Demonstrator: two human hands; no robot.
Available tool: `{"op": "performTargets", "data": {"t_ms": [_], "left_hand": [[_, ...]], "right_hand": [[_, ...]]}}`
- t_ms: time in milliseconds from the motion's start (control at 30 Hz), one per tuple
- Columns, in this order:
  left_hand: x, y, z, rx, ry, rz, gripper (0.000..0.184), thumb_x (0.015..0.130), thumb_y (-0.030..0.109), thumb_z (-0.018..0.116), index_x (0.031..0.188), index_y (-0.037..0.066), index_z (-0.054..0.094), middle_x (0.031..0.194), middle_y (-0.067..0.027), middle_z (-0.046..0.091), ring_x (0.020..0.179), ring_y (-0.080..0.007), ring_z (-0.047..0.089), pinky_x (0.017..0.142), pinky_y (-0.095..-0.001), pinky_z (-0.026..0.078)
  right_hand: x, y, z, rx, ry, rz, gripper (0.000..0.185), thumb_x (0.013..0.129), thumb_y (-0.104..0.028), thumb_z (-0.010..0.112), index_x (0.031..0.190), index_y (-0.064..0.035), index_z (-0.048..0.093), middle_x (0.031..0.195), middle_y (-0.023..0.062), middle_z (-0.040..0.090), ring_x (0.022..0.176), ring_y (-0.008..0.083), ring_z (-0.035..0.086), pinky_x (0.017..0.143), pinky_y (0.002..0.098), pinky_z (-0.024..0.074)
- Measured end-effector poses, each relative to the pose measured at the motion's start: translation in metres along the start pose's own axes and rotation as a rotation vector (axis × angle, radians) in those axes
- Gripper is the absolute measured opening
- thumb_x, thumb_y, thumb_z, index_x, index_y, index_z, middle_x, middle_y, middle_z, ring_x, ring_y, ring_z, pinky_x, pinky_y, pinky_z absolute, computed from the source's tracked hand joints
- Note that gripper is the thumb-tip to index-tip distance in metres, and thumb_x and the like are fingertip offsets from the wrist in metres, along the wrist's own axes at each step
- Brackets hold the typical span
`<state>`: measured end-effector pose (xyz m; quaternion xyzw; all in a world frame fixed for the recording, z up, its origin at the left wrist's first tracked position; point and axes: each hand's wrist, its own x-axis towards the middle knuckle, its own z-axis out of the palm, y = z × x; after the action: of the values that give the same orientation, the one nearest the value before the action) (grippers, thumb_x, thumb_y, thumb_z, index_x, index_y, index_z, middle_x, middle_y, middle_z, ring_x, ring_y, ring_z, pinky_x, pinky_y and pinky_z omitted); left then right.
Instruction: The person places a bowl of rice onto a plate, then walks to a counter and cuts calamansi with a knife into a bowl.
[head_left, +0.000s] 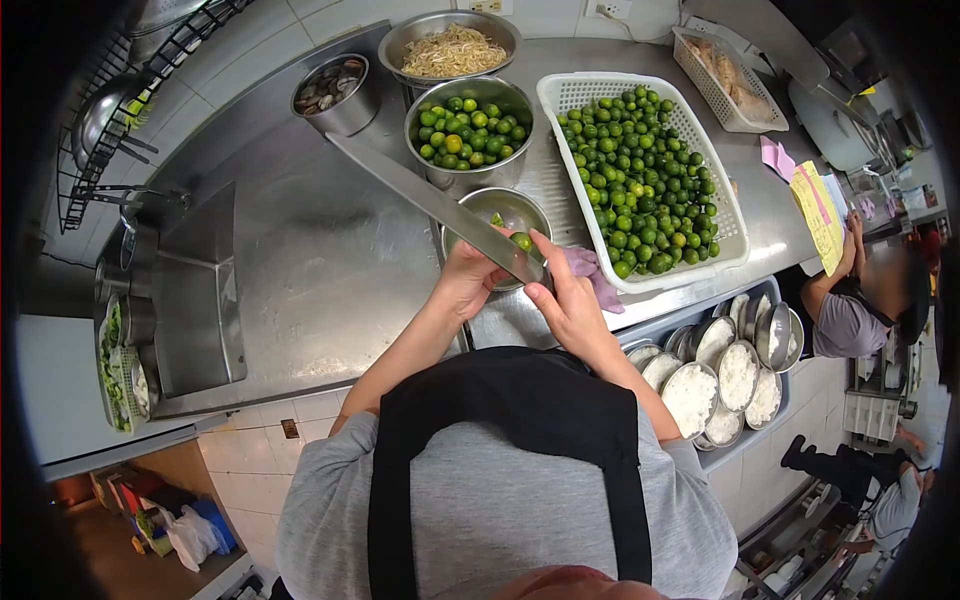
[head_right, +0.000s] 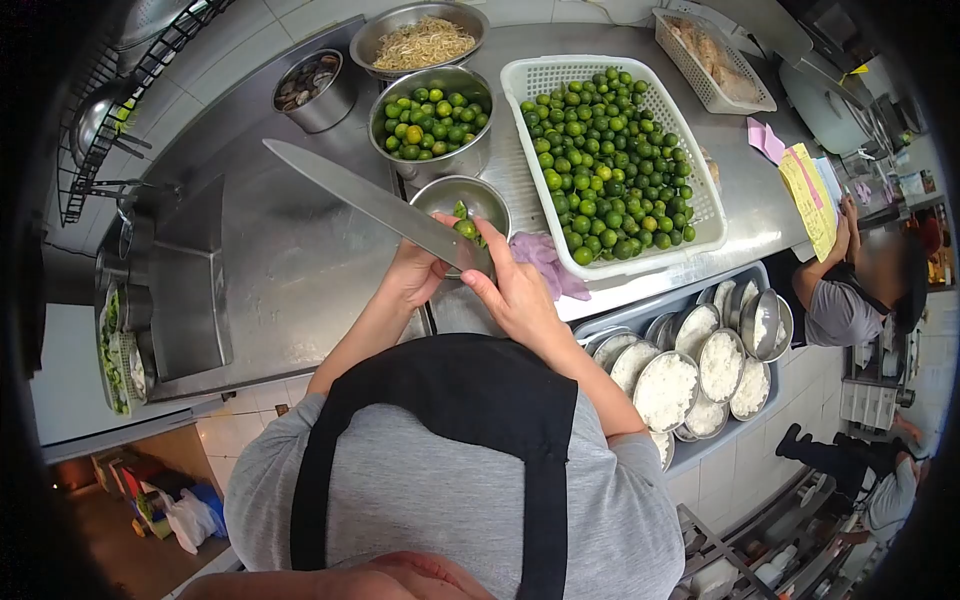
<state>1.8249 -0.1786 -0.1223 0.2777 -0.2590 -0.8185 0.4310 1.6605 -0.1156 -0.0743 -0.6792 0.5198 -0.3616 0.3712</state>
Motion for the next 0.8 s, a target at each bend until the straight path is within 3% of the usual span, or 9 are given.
{"op": "performTargets", "data": {"t_ms": [300,400,500,600,667,700,733,800], "left_hand": [[-0.003,0.027,-0.002,0.055,0.022,0.177,0.021,0.082,0.001,0.058,0.102,0.000,0.056,0.100,-0.0105,0.061,0.090,-0.0197,0.062,0.074,-0.0279,0.056],[-0.006,0.027,0.010,0.133,-0.002,0.201,0.020,0.079,-0.001,0.060,0.099,0.003,0.057,0.095,-0.0070,0.063,0.087,-0.0162,0.062,0.075,-0.0276,0.054],[-0.004,0.020,0.018,0.208,-0.001,0.234,0.024,0.077,-0.006,0.061,0.099,0.003,0.056,0.097,-0.0065,0.062,0.089,-0.0156,0.061,0.077,-0.0289,0.052],[0.001,0.015,0.023,0.256,0.001,0.275,0.028,0.072,-0.010,0.062,0.097,0.003,0.056,0.097,-0.0058,0.060,0.090,-0.0146,0.060,0.079,-0.0284,0.051],[0.009,0.023,0.020,0.376,-0.010,0.327,0.029,0.071,-0.010,0.062,0.097,0.003,0.055,0.095,-0.0051,0.060,0.089,-0.0145,0.060,0.079,-0.0278,0.050],[0.016,0.029,0.019,0.493,-0.022,0.375,0.030,0.071,-0.010,0.063,0.097,0.003,0.054,0.094,-0.0044,0.060,0.089,-0.0145,0.059,0.080,-0.0272,0.050],[0.027,0.037,0.019,0.410,-0.081,0.456,0.033,0.070,-0.010,0.063,0.099,0.003,0.052,0.095,-0.0039,0.058,0.092,-0.0133,0.058,0.079,-0.0234,0.048],[0.054,0.062,0.009,0.708,0.007,0.626,0.040,0.069,-0.006,0.066,0.104,0.004,0.051,0.100,-0.0039,0.058,0.097,-0.0146,0.055,0.082,-0.0260,0.045]], "right_hand": [[-0.025,0.029,0.000,-0.110,0.095,0.059,0.060,0.086,-0.030,0.053,0.133,-0.0048,0.027,0.063,0.0224,0.055,0.063,0.0404,0.056,0.058,0.0438,0.0407],[-0.021,0.024,-0.003,-0.124,0.052,0.124,0.059,0.087,-0.031,0.053,0.133,-0.0042,0.027,0.066,0.0225,0.055,0.064,0.0412,0.056,0.058,0.0444,0.0405],[-0.010,0.025,0.001,-0.108,0.122,0.004,0.059,0.087,-0.032,0.051,0.133,-0.0044,0.027,0.068,0.0227,0.056,0.065,0.0417,0.056,0.059,0.0452,0.0402],[0.000,0.022,0.001,-0.074,0.101,0.085,0.057,0.088,-0.033,0.050,0.133,-0.0047,0.027,0.071,0.0243,0.056,0.067,0.0442,0.055,0.059,0.0460,0.0400],[0.005,0.026,0.002,-0.030,0.113,0.053,0.055,0.090,-0.031,0.048,0.133,-0.0044,0.028,0.064,0.0175,0.055,0.056,0.0334,0.057,0.053,0.0402,0.0410],[0.006,0.024,-0.002,-0.030,0.113,0.048,0.055,0.090,-0.031,0.048,0.133,-0.0044,0.028,0.064,0.0175,0.055,0.056,0.0334,0.057,0.053,0.0402,0.0410],[0.005,0.020,-0.010,0.136,0.067,0.131,0.053,0.091,-0.031,0.047,0.133,-0.0046,0.029,0.060,0.0119,0.053,0.052,0.0245,0.053,0.050,0.0347,0.0397],[0.002,0.010,-0.024,0.375,0.081,0.176,0.049,0.092,-0.029,0.045,0.133,-0.0062,0.031,0.054,-0.0020,0.043,0.047,0.0046,0.041,0.043,0.0209,0.0336]]}}
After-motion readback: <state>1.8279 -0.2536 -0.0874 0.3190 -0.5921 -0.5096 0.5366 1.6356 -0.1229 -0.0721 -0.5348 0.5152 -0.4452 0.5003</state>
